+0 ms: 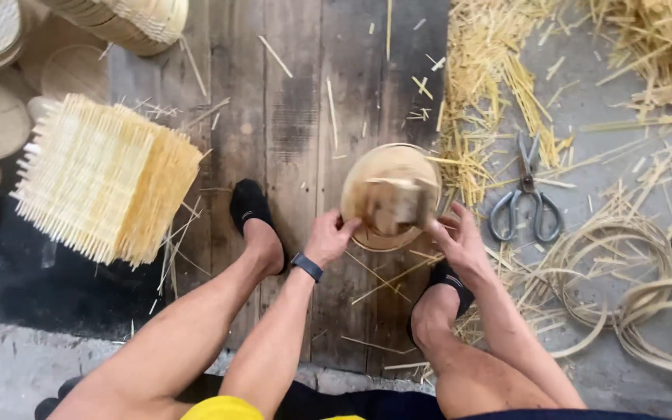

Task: Constructing a bamboo steamer lid by weaving strips around a frame and trimming the edges with scissors.

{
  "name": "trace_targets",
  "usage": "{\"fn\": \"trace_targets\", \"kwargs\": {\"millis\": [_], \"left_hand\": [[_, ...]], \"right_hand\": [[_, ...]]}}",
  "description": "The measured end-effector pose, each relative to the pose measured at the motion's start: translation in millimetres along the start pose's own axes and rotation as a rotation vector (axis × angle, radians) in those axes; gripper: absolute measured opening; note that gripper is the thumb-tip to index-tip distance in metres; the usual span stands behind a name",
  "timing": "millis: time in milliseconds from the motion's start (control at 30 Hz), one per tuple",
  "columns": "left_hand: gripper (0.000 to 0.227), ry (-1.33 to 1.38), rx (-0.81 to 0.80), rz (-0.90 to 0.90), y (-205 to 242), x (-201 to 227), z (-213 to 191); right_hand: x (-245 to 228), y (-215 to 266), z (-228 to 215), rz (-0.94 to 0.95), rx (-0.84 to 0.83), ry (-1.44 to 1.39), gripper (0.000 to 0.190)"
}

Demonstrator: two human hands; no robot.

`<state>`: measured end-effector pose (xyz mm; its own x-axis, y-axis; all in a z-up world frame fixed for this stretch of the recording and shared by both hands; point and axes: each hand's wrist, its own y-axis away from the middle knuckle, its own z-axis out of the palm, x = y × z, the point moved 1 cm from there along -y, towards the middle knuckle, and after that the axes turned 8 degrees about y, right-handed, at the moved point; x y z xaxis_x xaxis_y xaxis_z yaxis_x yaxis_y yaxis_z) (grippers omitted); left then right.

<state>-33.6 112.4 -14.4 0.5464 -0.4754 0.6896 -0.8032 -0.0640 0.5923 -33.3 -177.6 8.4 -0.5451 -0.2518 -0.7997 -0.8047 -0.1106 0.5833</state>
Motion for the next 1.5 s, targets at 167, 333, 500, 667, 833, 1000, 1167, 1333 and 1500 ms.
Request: {"fn": "trace_targets", "kwargs": {"millis": [167,333,500,667,833,1000,1167,1333,1500], "left_hand": [[0.047,0.4,-0.053,0.67,35,88,9],[0.056,0.175,0.148,0.174,36,114,20],[0.058,0.489,0.298,0.322,-11,49,7],[0.04,0.187,0.154,0.163,-79,-116,0],[0.022,0.41,-0.18,-0.456,-114,-149,-28],[0.033,1.366,0.338,0.104,-197,-59,-118],[0.046,0.75,0.586,0.27,-127,23,-200],[0.06,-0.28,0.753,0.376,-70,-27,-311],[0.092,-0.531,0.531,-0.398,17,-32,-397]], "right_hand": [[-20,-5,19,-0.131,0.111,-0.156,0.083],[-15,-10,23,-0.013,0.217,-0.222,0.074],[11,0,-3,0.037,-0.019,-0.549,0.057],[42,6,-25,0.005,-0.126,-0.691,0.056],[55,3,-29,0.061,-0.106,-0.718,0.062],[26,6,-16,0.036,-0.103,-0.666,0.067],[17,-13,17,0.067,-0.163,-0.723,0.071],[-2,-51,49,0.198,-0.136,-0.812,0.074],[-25,-39,37,0.19,-0.162,-0.709,0.069]]}}
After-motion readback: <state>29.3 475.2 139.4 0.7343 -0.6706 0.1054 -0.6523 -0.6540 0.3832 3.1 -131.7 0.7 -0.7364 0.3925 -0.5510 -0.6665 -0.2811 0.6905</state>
